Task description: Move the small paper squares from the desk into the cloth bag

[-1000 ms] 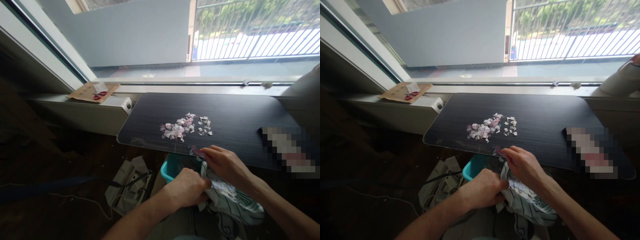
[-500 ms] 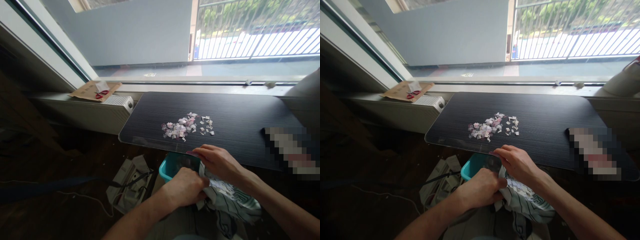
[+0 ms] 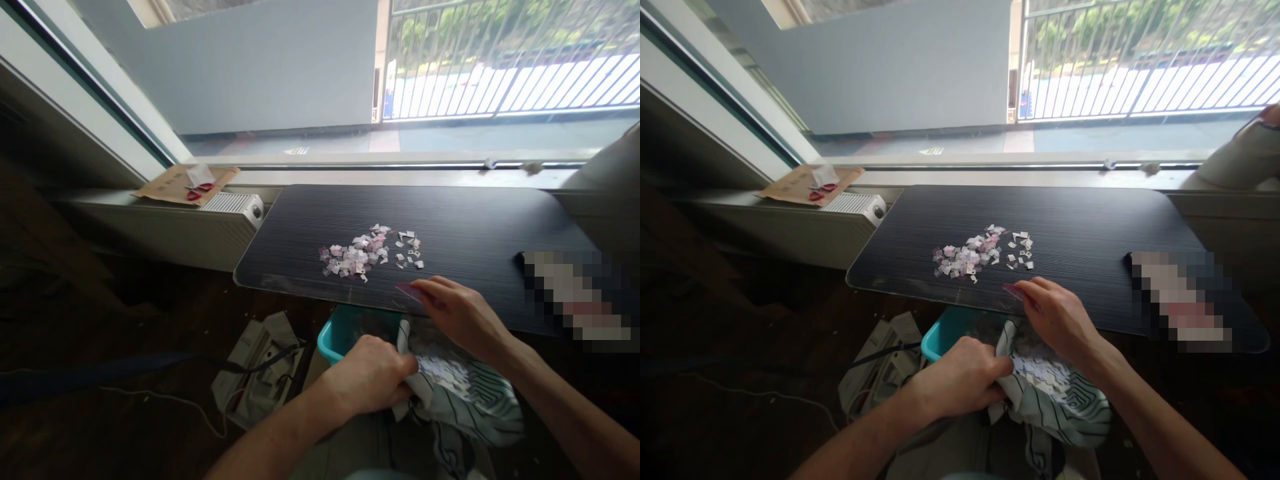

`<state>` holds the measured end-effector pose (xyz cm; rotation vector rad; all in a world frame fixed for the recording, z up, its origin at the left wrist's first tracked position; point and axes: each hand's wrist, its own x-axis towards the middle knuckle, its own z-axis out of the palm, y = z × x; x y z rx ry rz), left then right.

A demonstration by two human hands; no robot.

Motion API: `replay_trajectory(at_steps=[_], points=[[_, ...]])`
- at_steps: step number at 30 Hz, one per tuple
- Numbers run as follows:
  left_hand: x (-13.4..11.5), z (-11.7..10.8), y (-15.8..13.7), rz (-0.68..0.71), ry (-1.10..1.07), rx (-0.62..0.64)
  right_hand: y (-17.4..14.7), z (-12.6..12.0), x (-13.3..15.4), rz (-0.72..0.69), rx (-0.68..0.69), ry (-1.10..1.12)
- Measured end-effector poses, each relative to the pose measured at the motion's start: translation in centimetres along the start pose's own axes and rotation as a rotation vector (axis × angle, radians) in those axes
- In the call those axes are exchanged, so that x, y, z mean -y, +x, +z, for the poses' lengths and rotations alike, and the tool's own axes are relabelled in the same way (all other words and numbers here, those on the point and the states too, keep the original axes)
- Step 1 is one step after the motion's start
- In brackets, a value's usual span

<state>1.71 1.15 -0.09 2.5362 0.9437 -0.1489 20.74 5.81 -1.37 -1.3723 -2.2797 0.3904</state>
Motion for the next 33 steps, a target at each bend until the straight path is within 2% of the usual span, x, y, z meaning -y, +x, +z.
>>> replay_trajectory(at_steps=[2, 5, 7, 9, 12, 14, 16, 20, 26, 29, 33], points=[[0.1, 0.0, -0.3, -0.016, 0.000, 0.005, 0.6, 0.6, 0.4, -0.021, -0.008, -0.018], [0.5, 0.0, -1.0, -0.059, -0.009, 0.024, 1.0, 1.1, 1.9, -0.155, 0.145, 0.071], [0.9, 0.1, -1.6, -0.089, -0.014, 0.026, 1.2, 0.8, 2.2, -0.185, 0.198, 0.115], [1.3, 0.2, -2.2, -0.113, -0.026, 0.015, 1.6, 0.1, 1.1, -0.117, 0.128, 0.108], [1.8, 0.2, -2.8, -0.166, -0.060, 0.015, 2.3, -1.3, -2.6, 0.060, -0.128, -0.005], [1.9, 0.3, -3.0, -0.199, -0.087, 0.020, 2.6, -1.9, -4.8, 0.119, -0.192, -0.093], [2.0, 0.4, -3.0, -0.217, -0.105, 0.025, 2.5, -2.3, -5.7, 0.115, -0.161, -0.116], [2.1, 0.9, -2.9, -0.220, -0.112, 0.017, 2.8, -2.6, -5.0, 0.062, -0.040, -0.046], [2.1, 0.9, -2.7, -0.227, -0.162, 0.042, 6.3, -2.1, -6.5, 0.128, -0.182, -0.105], [2.2, 0.7, -2.7, -0.245, -0.206, 0.063, 6.8, -2.2, -7.4, 0.121, -0.149, -0.131], [2.5, 0.6, -2.6, -0.256, -0.233, 0.102, 5.6, -3.2, -7.0, 0.085, -0.055, -0.150]])
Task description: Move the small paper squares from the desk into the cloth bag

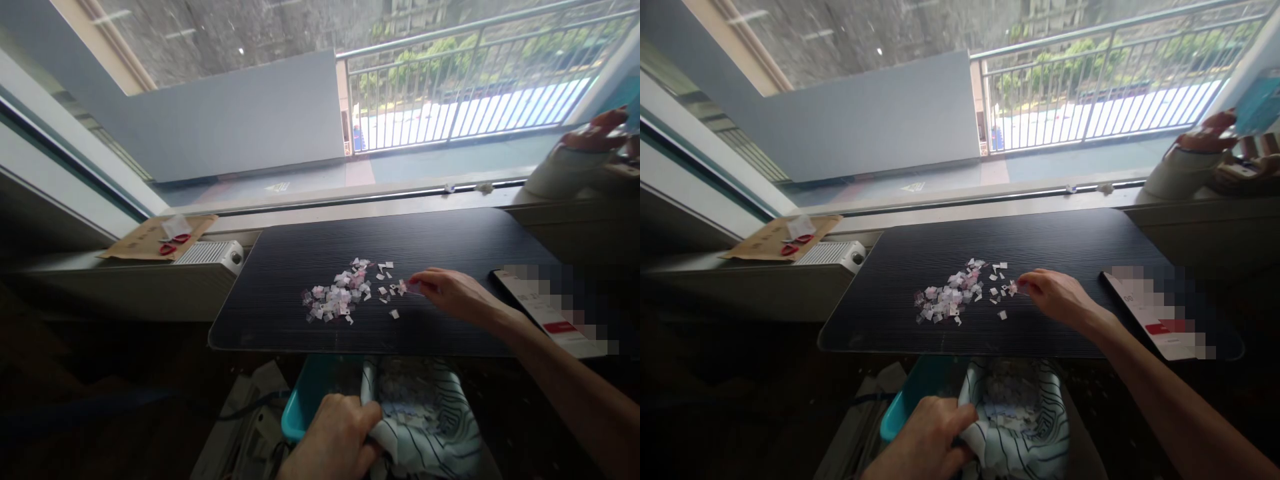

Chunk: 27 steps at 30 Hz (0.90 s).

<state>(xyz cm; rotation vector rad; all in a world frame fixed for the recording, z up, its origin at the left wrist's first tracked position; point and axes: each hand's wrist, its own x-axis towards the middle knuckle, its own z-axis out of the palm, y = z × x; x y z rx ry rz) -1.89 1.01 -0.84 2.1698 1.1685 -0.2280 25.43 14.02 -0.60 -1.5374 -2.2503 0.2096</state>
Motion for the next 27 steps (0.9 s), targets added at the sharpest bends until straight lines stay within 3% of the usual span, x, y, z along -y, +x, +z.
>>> replay_trajectory(at_steps=[10, 15, 21, 27], points=[[-0.2, 0.2, 0.6, 0.024, 0.025, -0.023, -1.1, -0.9, -0.5, 0.067, 0.057, -0.011], [-0.3, 0.2, 1.0, 0.049, 0.033, -0.022, -1.4, -2.0, -0.2, 0.078, 0.002, 0.034], [-0.7, -0.2, 1.0, 0.044, 0.072, 0.002, 0.6, -0.5, 1.7, 0.018, 0.162, 0.132], [-0.4, 0.0, 0.7, 0.059, 0.113, -0.035, 0.7, 0.1, 1.8, 0.069, 0.135, 0.076]])
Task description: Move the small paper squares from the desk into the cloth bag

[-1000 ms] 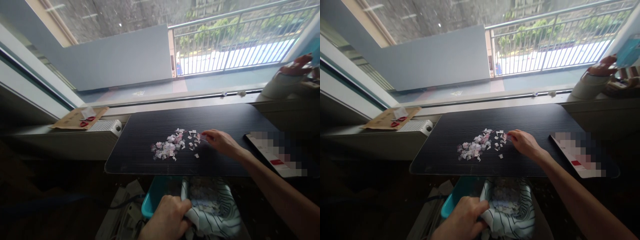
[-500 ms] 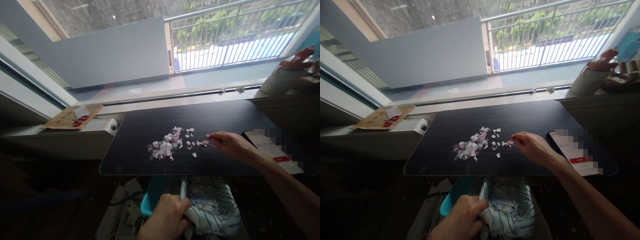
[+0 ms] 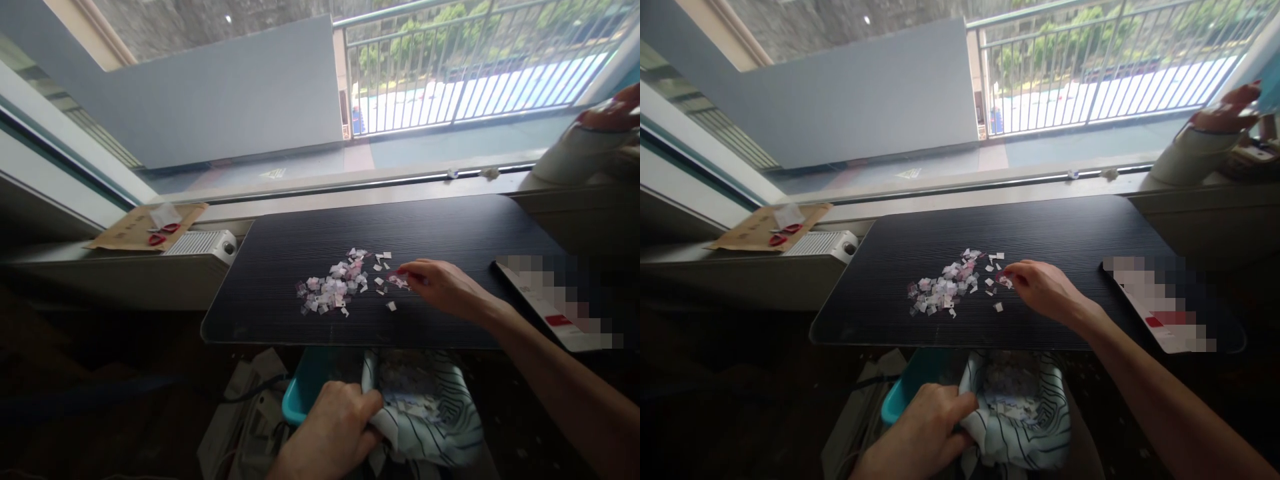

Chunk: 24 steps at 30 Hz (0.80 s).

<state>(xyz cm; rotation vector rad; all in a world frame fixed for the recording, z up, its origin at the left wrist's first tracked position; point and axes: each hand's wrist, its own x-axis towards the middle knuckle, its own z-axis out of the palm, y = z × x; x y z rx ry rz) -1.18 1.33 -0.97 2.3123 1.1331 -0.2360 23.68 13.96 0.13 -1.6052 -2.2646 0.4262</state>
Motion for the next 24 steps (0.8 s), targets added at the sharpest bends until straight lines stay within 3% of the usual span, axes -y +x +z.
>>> replay_trajectory(at_steps=[6, 11, 16, 20, 24], points=[[0.3, 0.3, 0.2, 0.044, 0.027, -0.063, -1.2, 0.2, 1.3, -0.060, 0.079, 0.033], [0.1, 0.4, 0.4, 0.069, 0.064, -0.066, -0.4, 0.7, 1.6, -0.028, 0.007, 0.001], [-0.1, 0.7, 0.3, 0.070, 0.096, -0.067, 0.0, 0.5, 2.1, -0.086, 0.088, 0.047], [-0.1, 0.8, 0.3, 0.078, 0.106, -0.075, -1.1, -0.2, 2.1, -0.048, 0.047, 0.014], [-0.2, 0.7, 0.4, 0.083, 0.106, -0.079, -2.5, -0.6, 1.3, -0.024, 0.101, 0.033]])
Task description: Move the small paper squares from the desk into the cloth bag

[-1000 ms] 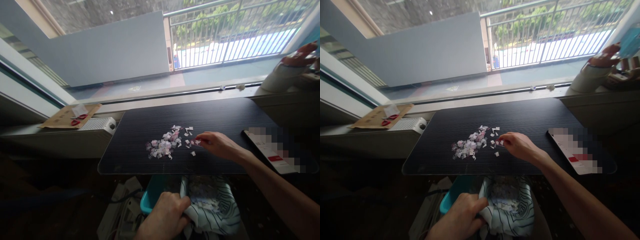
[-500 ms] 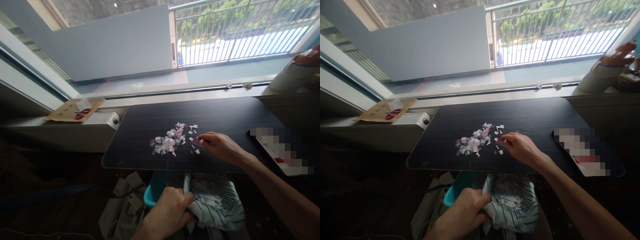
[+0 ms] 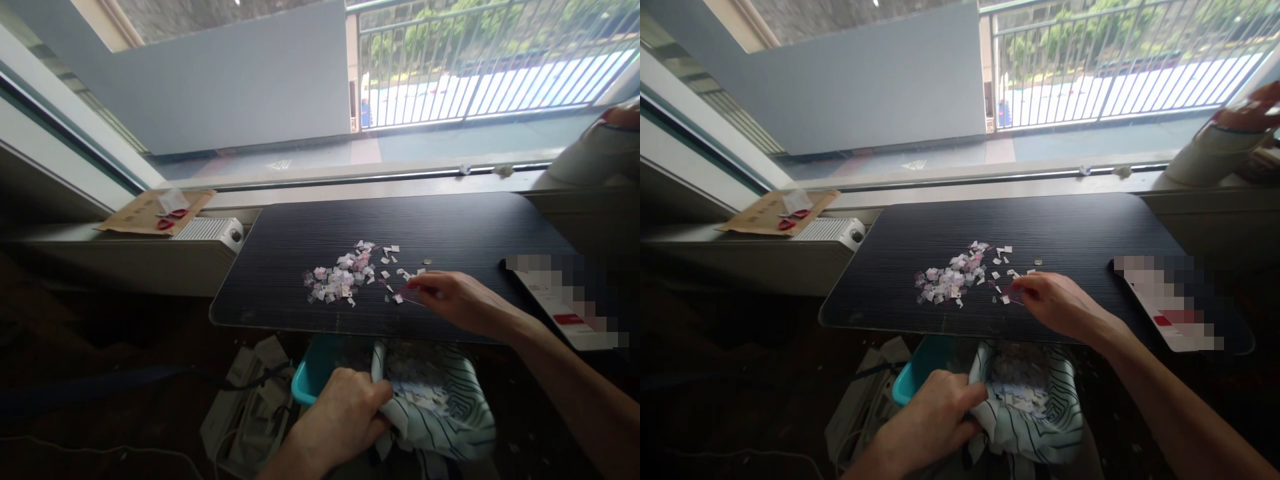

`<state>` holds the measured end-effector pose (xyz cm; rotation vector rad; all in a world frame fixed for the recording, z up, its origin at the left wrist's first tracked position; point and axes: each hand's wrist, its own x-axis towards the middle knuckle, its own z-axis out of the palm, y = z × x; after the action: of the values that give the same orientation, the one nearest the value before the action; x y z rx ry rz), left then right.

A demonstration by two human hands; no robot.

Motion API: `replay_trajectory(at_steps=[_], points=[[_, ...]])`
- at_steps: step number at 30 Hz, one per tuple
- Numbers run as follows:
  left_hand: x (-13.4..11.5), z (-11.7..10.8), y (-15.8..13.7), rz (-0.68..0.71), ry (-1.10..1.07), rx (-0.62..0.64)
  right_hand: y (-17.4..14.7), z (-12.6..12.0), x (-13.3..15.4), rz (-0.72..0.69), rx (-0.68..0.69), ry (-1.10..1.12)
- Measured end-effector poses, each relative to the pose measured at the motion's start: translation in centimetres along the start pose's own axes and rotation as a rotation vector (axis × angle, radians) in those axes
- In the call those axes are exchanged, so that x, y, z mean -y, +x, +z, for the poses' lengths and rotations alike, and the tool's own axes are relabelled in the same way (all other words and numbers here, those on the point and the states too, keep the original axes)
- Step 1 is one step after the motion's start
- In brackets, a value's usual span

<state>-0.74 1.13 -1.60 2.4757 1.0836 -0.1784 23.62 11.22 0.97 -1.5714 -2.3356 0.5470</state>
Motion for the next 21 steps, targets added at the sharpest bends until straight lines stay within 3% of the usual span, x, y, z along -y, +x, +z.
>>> replay_trajectory(at_steps=[6, 21], points=[[-0.1, 0.2, 0.2, 0.018, -0.013, 0.001, -0.9, -0.2, -0.8, 0.072, -0.063, -0.022], [-0.7, -0.3, -0.1, 0.013, -0.022, 0.028, -0.9, -0.3, 0.7, 0.066, -0.040, -0.133]])
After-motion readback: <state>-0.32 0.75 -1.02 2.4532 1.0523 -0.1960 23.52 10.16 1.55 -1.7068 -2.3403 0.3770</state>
